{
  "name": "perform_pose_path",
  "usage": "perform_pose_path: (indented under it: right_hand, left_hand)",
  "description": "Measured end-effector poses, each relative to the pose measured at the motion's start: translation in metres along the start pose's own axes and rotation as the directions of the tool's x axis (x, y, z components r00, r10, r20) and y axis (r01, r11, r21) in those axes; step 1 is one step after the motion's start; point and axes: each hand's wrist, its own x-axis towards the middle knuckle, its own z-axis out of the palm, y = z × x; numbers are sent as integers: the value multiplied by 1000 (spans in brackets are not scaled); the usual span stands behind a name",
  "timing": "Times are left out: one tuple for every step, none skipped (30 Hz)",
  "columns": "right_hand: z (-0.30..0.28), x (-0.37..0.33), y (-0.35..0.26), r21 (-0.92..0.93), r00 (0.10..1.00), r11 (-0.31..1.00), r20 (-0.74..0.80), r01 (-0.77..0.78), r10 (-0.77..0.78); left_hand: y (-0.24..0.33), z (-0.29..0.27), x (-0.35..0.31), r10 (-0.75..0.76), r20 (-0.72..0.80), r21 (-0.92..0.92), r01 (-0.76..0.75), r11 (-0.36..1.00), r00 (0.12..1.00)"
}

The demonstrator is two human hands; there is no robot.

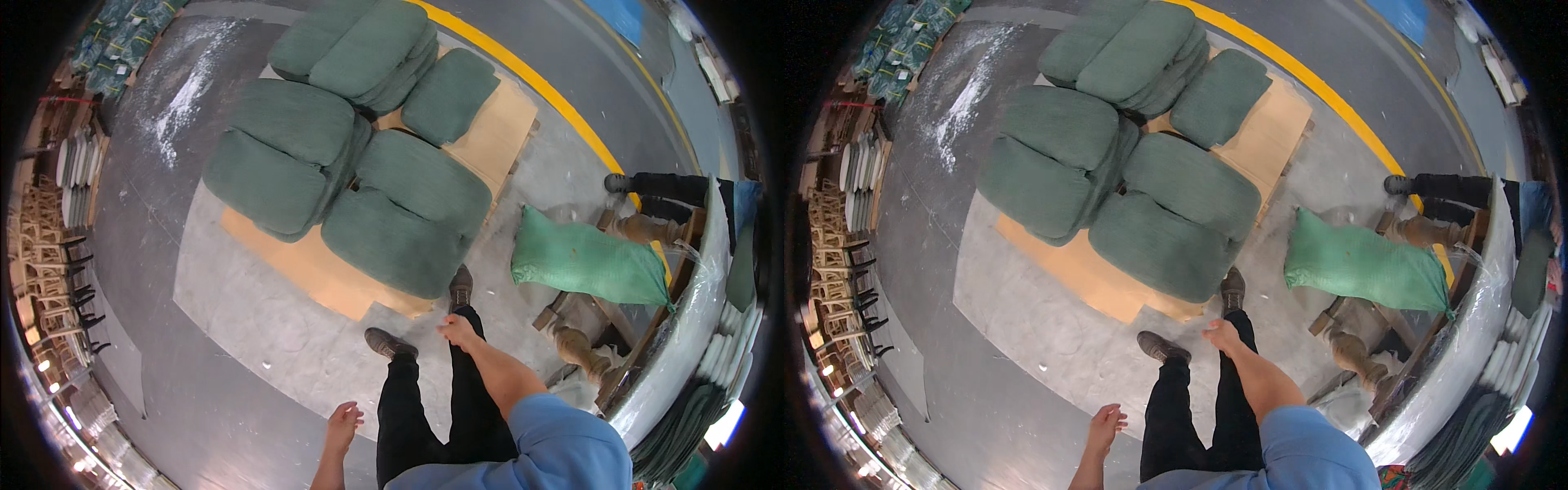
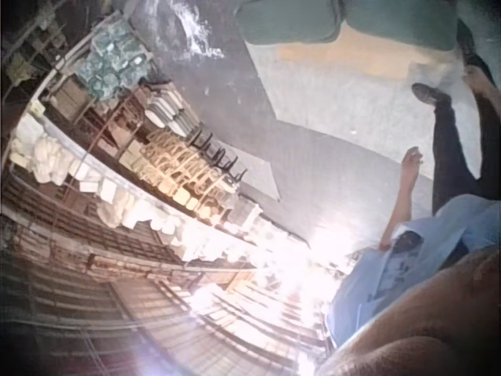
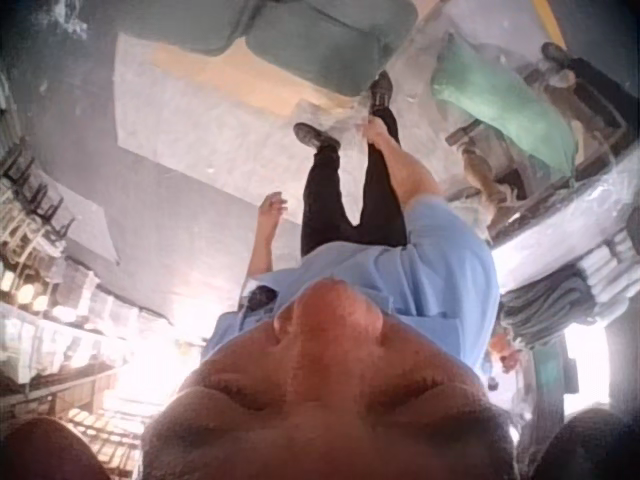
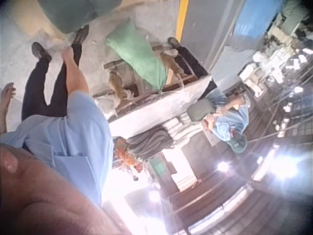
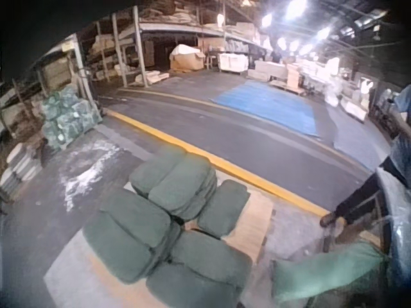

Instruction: The person repeatedly inserts white foam inserts into green fabric covers, folds the edges, and stacks the finished cushions on a nearby pallet. The person works at a table with stacks of foam and fabric, handling items one at a time.

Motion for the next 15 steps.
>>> perform_pose_path:
  right_hand:
    - [-5,9,-7,105,1000,994,-5,15,-14]
    - [-10,19,-14,205,1000,978,-8,31,-30]
    - [-17,30,-20,302,999,952,-11,43,-42]
    - [-31,46,-33,333,996,939,-59,88,-73]
    - [-48,62,-44,363,989,923,-107,132,-99]
    - [-65,76,-52,383,981,908,-153,171,-120]
    - [-80,90,-59,435,976,886,-205,160,-76]
    - [-99,104,-66,486,966,861,-257,151,-24]
    - [-120,119,-73,443,955,886,-297,139,-1]
    - [-145,132,-85,379,937,915,-349,137,4]
    - [-178,145,-90,395,932,908,-363,144,10]
    - [-202,158,-93,438,933,887,-360,144,26]
    - [-202,169,-108,465,939,873,-343,145,27]
    - [-202,175,-125,473,943,869,-332,145,24]
    - [-206,182,-134,500,957,853,-291,152,1]
  left_hand:
    - [5,9,15,-3,24,-17,3,1000,1000]
    - [9,17,34,14,46,-2,-14,1000,999]
    - [15,26,54,28,69,10,-29,1000,997]
    - [25,37,81,55,93,14,-57,998,994]
    - [37,47,110,33,111,-30,-30,999,993]
    - [46,56,138,4,132,-79,7,997,991]
    - [56,62,161,-23,136,-128,40,991,990]
    - [68,68,187,-50,145,-173,75,982,988]
    - [80,72,214,-61,137,-226,92,970,989]
    - [91,77,240,-63,139,-300,103,948,988]
    - [107,90,269,-46,148,-336,94,937,988]
    - [131,99,293,-35,137,-348,81,934,990]
    - [141,94,312,-17,113,-403,62,913,993]
    - [141,88,331,-4,93,-473,48,880,996]
    - [157,82,346,30,137,-529,48,847,990]
